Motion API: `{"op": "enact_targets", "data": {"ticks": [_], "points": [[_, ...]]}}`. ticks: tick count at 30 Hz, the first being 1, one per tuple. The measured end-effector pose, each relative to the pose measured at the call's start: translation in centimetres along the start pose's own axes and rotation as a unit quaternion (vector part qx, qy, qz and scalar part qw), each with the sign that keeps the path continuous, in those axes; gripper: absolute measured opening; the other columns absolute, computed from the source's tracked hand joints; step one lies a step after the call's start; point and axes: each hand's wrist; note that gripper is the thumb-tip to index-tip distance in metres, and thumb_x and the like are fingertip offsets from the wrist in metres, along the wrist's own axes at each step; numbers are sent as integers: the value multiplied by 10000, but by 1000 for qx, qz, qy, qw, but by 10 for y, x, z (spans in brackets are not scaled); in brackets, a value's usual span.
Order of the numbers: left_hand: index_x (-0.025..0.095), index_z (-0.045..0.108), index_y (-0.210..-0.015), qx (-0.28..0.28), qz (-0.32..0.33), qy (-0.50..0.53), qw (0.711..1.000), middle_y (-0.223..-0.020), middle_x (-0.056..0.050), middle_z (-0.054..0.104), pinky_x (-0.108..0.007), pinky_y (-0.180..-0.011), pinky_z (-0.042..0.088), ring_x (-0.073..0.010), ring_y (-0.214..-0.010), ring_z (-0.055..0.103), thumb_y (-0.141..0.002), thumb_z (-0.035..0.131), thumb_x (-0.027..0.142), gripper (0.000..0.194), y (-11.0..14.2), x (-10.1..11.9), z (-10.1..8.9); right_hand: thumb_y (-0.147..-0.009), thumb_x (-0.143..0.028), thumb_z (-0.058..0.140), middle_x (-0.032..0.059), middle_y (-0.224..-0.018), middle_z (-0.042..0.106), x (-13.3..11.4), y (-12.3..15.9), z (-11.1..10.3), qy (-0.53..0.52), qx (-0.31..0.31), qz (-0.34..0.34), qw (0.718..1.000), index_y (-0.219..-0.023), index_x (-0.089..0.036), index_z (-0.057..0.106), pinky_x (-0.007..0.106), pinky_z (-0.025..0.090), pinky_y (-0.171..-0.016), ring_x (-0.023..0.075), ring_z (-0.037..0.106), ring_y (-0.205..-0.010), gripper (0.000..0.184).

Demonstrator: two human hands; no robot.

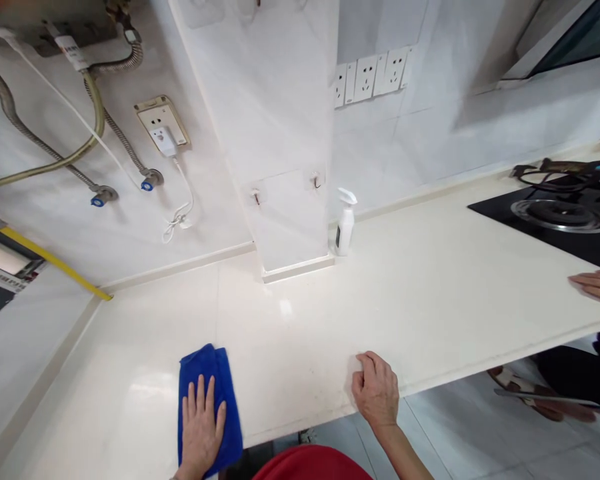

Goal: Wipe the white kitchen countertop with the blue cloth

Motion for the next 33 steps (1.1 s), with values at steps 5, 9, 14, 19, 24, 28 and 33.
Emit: {"op": "enact_targets", "data": {"ticks": [5,9,14,19,24,28,33], "points": [[221,135,-1590,-11,64,17,998,-1672,-126,168,-623,-1185,349,-371,-1544,106,-949,444,324,719,-19,52,-1,-860,-163,450,114,-1171,604,-2,0,2,-9,5,0,1000,-1149,-187,578,410,455,-846,269,561,-1031,316],[227,163,-1587,-21,139,43,989,-1670,-116,177,-612,-1192,354,-376,-1543,96,-940,457,321,716,-56,92,9,-877,-154,435,103,-1178,600,-4,-1,3,-18,3,3,1000,-1157,-194,560,407,460,-864,259,558,-1044,309],[240,167,-1586,-13,208,86,974,-1663,-107,206,-614,-1188,362,-377,-1541,103,-936,448,303,711,-108,143,27,-876,-151,440,92,-1173,598,-5,-2,6,-31,5,15,999,-1163,-209,556,418,476,-868,254,567,-1038,315],[254,152,-1586,0,273,118,955,-1662,-89,224,-595,-1183,374,-352,-1536,169,-943,433,298,703,-146,183,40,-863,-138,456,83,-1196,598,-3,-2,11,-34,6,28,999,-1180,-237,564,433,492,-909,256,580,-1074,350],[277,127,-1588,-44,358,170,917,-1679,-53,154,-564,-1215,331,-327,-1543,155,-974,399,381,680,-185,209,54,-833,-123,466,77,-1206,598,2,-2,15,-8,19,16,1000,-1201,-245,554,430,505,-908,256,580,-1099,398],[322,140,-1582,-98,429,223,870,-1684,-9,130,-545,-1245,274,-296,-1551,138,-981,393,418,660,-237,237,70,-810,-109,468,74,-1200,601,5,-5,14,-2,15,0,1000,-1205,-242,552,410,525,-888,247,587,-1093,425],[326,316,-1539,-145,471,268,828,-1660,-5,250,-544,-1255,239,-283,-1543,178,-964,444,401,594,-304,285,90,-789,-87,446,72,-1175,604,-1,-14,3,-27,-20,27,999,-1182,-248,564,414,541,-894,244,597,-1084,440]]}}
Point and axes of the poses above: each hand's wrist, its own y-axis away from the middle knuckle, its own z-axis out of the palm, x = y × z
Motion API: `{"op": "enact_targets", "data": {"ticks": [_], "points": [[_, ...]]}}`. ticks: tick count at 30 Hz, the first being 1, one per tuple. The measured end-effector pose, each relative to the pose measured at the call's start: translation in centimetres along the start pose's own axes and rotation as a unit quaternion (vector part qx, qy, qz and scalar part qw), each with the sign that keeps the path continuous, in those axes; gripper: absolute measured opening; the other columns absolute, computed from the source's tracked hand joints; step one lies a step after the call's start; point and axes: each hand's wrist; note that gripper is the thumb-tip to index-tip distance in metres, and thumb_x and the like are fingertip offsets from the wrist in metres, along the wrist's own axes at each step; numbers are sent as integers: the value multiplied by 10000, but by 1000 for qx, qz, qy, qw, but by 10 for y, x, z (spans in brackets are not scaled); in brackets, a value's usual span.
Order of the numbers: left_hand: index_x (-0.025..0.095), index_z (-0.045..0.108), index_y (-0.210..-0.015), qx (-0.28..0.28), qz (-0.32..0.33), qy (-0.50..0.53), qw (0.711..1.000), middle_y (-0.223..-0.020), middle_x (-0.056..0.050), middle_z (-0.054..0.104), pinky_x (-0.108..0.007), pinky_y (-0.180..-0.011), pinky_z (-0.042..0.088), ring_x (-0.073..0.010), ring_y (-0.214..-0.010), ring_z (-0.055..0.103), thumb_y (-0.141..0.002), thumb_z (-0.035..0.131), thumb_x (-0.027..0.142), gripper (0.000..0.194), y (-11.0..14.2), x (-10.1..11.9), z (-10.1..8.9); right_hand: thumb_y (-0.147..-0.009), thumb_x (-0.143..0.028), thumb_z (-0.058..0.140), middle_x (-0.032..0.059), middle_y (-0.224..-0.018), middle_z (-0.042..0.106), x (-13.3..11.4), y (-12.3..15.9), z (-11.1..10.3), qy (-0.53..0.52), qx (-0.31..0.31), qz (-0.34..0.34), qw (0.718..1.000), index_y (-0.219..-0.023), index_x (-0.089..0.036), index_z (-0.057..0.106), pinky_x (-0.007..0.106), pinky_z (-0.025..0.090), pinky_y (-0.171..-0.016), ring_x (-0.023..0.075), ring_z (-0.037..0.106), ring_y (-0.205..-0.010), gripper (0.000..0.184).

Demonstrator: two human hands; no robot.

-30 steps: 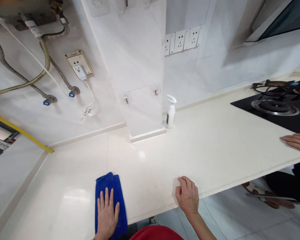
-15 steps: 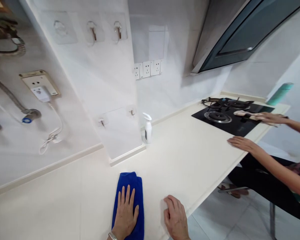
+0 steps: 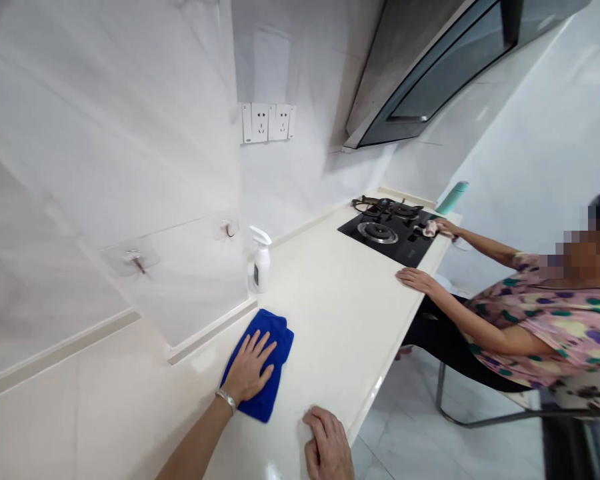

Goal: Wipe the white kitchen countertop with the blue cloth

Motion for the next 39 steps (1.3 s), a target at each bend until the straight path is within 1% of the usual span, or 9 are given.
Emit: {"op": "enact_targets", "data": {"ticks": [6,12,18,24,27,30,32,36,39], "points": [[315,460,-1463,-6,33,32,999,-1597,-9,393,-534,-1255,236,-259,-1510,278,-976,423,354,490,-55,-38,-6,-768,-80,425,78,-1138,602,-10,-11,-10,-11,-14,14,1000,-1138,-233,567,419,546,-898,238,599,-1062,425],[316,490,-1441,2,38,35,999,-1583,-5,417,-529,-1249,255,-250,-1499,302,-971,447,342,472,-49,-53,-12,-773,-64,420,76,-1149,592,-9,-11,-10,-8,-16,17,1000,-1147,-228,559,404,540,-898,229,583,-1080,432],[308,378,-1513,0,5,-17,1000,-1626,-27,333,-552,-1236,278,-276,-1516,263,-986,415,349,531,19,-46,-27,-774,-51,421,82,-1197,571,-7,-4,-4,-28,-38,44,998,-1165,-226,554,451,506,-968,241,551,-1137,449],[301,160,-1572,-9,25,-114,993,-1662,-32,222,-553,-1199,355,-303,-1533,208,-981,418,350,647,124,-12,-44,-741,-49,434,73,-1177,582,-7,0,2,-44,-12,77,996,-1133,-230,569,461,506,-972,247,560,-1118,452],[294,140,-1574,-20,35,-133,990,-1663,-23,213,-549,-1181,386,-297,-1536,201,-978,416,351,659,154,5,-49,-753,-48,398,86,-1185,581,-20,-18,5,-84,6,83,993,-1174,-220,550,438,531,-942,236,576,-1101,480],[295,174,-1571,0,17,-152,988,-1646,-24,270,-526,-1159,423,-277,-1519,260,-965,437,321,661,167,20,-44,-783,-53,371,108,-1311,554,-52,-56,12,-158,-29,0,987,-1308,-193,491,398,522,-1013,217,549,-1204,556],[267,212,-1566,48,-23,-183,982,-1624,-47,328,-504,-1147,441,-259,-1500,310,-955,453,290,658,175,32,-33,-795,-70,392,105,-1396,530,-79,-84,22,-183,-68,-77,978,-1353,-184,483,397,461,-1109,214,491,-1305,577],[197,267,-1555,176,-188,-263,930,-1571,-114,422,-522,-1115,455,-282,-1484,338,-931,481,233,661,198,65,3,-889,-205,468,93,-1552,416,-116,-122,47,-142,-186,-208,950,-1457,-175,457,503,266,-1245,279,267,-1486,569],[229,290,-1550,178,-285,-284,898,-1564,-91,438,-550,-1114,433,-299,-1496,307,-935,475,218,642,212,86,20,-960,-330,462,95,-1597,347,-117,-126,61,-105,-246,-233,935,-1501,-199,426,584,213,-1243,337,191,-1511,558]]}}
Point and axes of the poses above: each hand's wrist, its own y-axis away from the middle knuckle, its own z-axis out of the palm, x = y × z
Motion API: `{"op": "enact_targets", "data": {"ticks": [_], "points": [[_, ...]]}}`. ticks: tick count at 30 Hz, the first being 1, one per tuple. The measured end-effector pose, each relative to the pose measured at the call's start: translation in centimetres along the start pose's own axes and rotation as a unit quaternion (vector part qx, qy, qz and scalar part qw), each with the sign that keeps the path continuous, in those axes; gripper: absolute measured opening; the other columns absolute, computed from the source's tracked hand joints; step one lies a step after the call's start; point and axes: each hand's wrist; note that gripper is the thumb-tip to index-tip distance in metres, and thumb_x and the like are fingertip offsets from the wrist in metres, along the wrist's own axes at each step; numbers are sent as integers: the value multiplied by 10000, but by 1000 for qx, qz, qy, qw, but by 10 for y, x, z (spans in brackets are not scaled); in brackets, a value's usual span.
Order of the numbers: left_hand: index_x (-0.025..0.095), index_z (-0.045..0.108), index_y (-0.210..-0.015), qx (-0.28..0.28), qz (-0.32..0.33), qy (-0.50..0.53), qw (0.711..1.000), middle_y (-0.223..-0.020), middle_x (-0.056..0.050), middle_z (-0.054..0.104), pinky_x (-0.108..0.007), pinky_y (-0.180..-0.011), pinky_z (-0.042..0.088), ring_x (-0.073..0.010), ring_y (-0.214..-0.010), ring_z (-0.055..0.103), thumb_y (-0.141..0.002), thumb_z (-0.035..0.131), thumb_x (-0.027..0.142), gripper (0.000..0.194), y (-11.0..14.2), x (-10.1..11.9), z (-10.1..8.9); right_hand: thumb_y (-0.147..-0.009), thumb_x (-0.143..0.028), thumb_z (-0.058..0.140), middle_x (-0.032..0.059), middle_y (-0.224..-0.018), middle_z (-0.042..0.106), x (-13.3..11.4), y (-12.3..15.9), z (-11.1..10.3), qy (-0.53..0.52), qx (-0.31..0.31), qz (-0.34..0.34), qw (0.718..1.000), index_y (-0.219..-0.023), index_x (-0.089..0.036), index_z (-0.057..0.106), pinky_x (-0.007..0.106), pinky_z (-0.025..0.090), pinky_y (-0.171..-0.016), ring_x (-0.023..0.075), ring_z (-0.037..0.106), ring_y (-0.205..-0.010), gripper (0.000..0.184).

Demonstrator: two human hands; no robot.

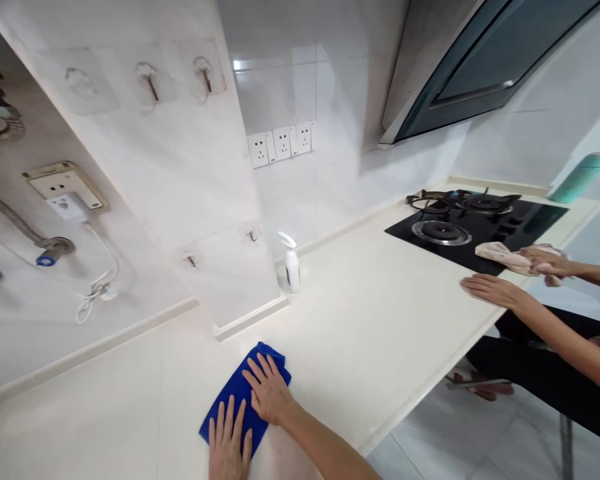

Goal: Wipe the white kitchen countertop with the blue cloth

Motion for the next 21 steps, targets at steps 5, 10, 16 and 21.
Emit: {"op": "enact_targets", "data": {"ticks": [5,10,16,21], "points": [[263,301,-1545,-24,2,4,1000,-1575,-72,424,-559,-1130,395,-291,-1497,300,-938,465,216,631,3,8,-10,-1014,-391,387,80,-1636,257,13,28,2,-4,3,-6,1000,-1542,-224,353,576,213,-1243,331,137,-1525,555],[275,341,-1531,-43,83,35,995,-1598,-62,388,-534,-1153,366,-280,-1507,279,-927,485,217,624,-12,31,-19,-976,-313,458,73,-1654,189,30,72,-8,18,18,27,999,-1559,-233,310,571,223,-1241,325,105,-1531,606],[262,323,-1538,-56,177,53,981,-1625,-58,334,-527,-1156,365,-277,-1516,258,-923,487,230,637,-43,83,-11,-936,-268,500,33,-1661,166,75,125,-35,43,43,94,994,-1565,-275,284,556,238,-1241,295,101,-1536,666],[275,289,-1548,-53,243,93,964,-1631,-62,318,-536,-1143,396,-287,-1504,288,-924,486,240,655,-75,138,5,-910,-214,497,44,-1651,200,114,164,-70,76,76,175,979,-1564,-259,287,556,255,-1234,291,129,-1532,689]]}}
Point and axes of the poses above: each hand's wrist, its own y-axis away from the middle knuckle, its own z-axis out of the palm, x = y × z
